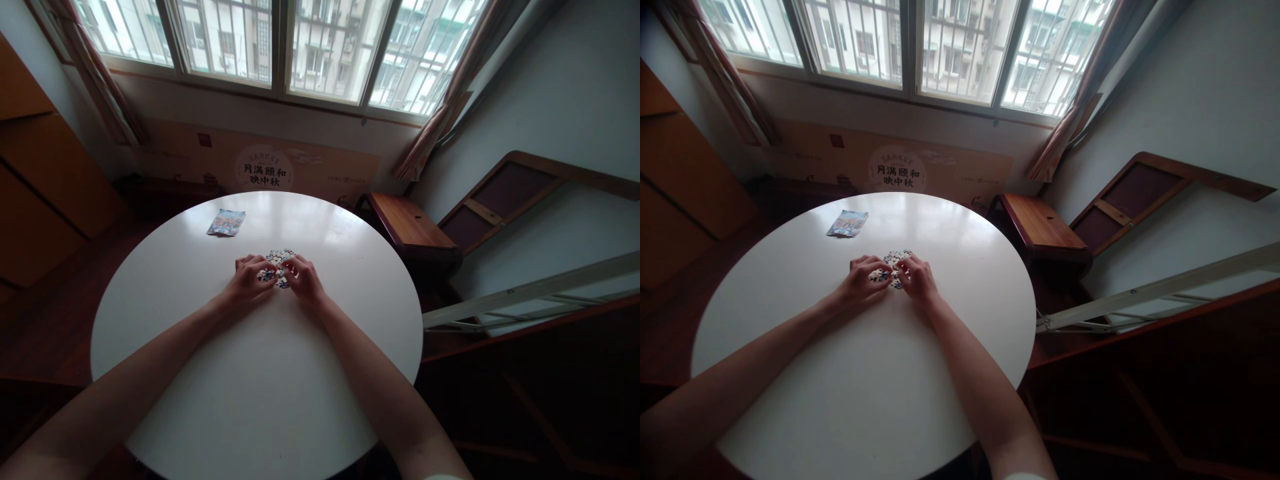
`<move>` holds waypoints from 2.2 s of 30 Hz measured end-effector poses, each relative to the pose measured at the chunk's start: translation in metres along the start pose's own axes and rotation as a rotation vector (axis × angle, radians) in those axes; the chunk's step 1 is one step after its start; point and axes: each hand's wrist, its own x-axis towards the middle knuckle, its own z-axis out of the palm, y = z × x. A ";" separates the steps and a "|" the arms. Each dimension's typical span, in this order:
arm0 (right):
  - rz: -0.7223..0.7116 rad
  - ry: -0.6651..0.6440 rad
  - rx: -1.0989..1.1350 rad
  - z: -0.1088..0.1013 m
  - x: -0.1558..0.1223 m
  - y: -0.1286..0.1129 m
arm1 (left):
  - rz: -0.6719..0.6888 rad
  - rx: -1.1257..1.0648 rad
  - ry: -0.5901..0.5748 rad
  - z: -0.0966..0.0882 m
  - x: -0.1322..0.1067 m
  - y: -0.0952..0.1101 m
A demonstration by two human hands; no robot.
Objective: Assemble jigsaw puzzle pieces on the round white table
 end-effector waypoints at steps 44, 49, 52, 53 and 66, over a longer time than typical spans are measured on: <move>-0.025 0.013 0.086 0.001 -0.002 -0.002 | 0.016 -0.216 0.140 -0.001 0.003 -0.001; -0.052 -0.014 0.091 0.000 -0.001 -0.002 | 0.010 -0.252 0.167 -0.001 0.003 -0.002; -0.062 -0.016 0.086 0.000 -0.001 -0.002 | 0.008 -0.263 0.171 -0.001 0.002 -0.003; -0.062 -0.016 0.085 0.000 -0.001 -0.002 | 0.009 -0.270 0.171 -0.001 0.002 -0.003; -0.041 0.012 0.111 0.001 -0.001 -0.002 | 0.017 -0.393 0.166 -0.003 0.005 -0.002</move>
